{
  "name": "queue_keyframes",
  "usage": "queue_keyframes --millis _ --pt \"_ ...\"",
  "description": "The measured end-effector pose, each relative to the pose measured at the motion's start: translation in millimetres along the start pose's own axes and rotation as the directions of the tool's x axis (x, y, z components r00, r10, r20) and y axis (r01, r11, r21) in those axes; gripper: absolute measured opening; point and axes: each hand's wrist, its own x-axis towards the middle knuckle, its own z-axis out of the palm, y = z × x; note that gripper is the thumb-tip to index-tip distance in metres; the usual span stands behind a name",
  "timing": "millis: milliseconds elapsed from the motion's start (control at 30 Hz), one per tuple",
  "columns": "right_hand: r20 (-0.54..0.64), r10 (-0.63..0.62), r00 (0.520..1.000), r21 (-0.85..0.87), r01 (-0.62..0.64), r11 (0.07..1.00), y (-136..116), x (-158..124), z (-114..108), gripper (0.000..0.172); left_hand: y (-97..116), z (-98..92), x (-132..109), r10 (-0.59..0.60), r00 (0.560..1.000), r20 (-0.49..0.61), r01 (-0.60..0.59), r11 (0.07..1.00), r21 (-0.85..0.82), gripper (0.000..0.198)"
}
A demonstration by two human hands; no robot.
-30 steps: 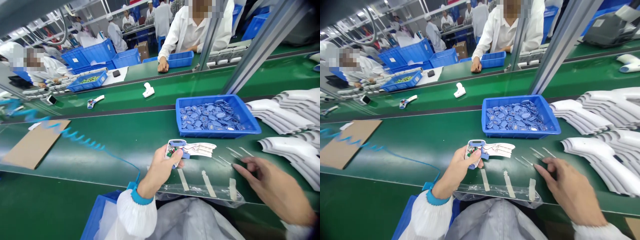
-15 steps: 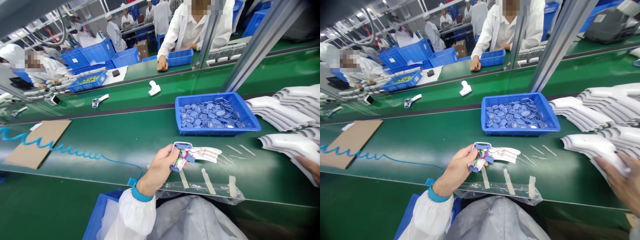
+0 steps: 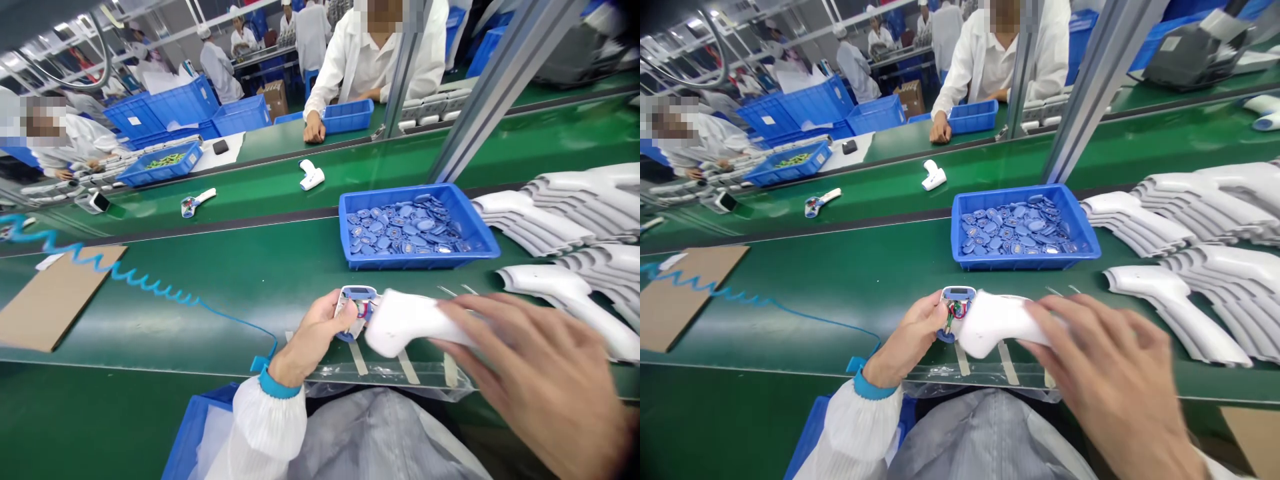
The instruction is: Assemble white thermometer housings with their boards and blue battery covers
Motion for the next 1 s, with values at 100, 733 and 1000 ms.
queue_keyframes --millis 100,733,1000 --pt "0.009 -0.236 0.972 -0.128 0.235 0.964 -29 19 6 0.036 -3 -1.5 0 0.045 0.998 0.041 -0.045 0.999 0.001 0.061" --pt "0.535 0.072 0.842 0.387 -0.32 0.865 -35 39 32 0.02 -4 3.1 -1 0.064 0.997 0.05 -0.08 0.869 0.488 0.059" --pt "0.637 -0.023 0.771 0.64 -0.511 0.574 -34 46 16 0.041 -8 -2.2 -2 0.08 0.993 0.082 -0.11 0.861 0.497 0.056"
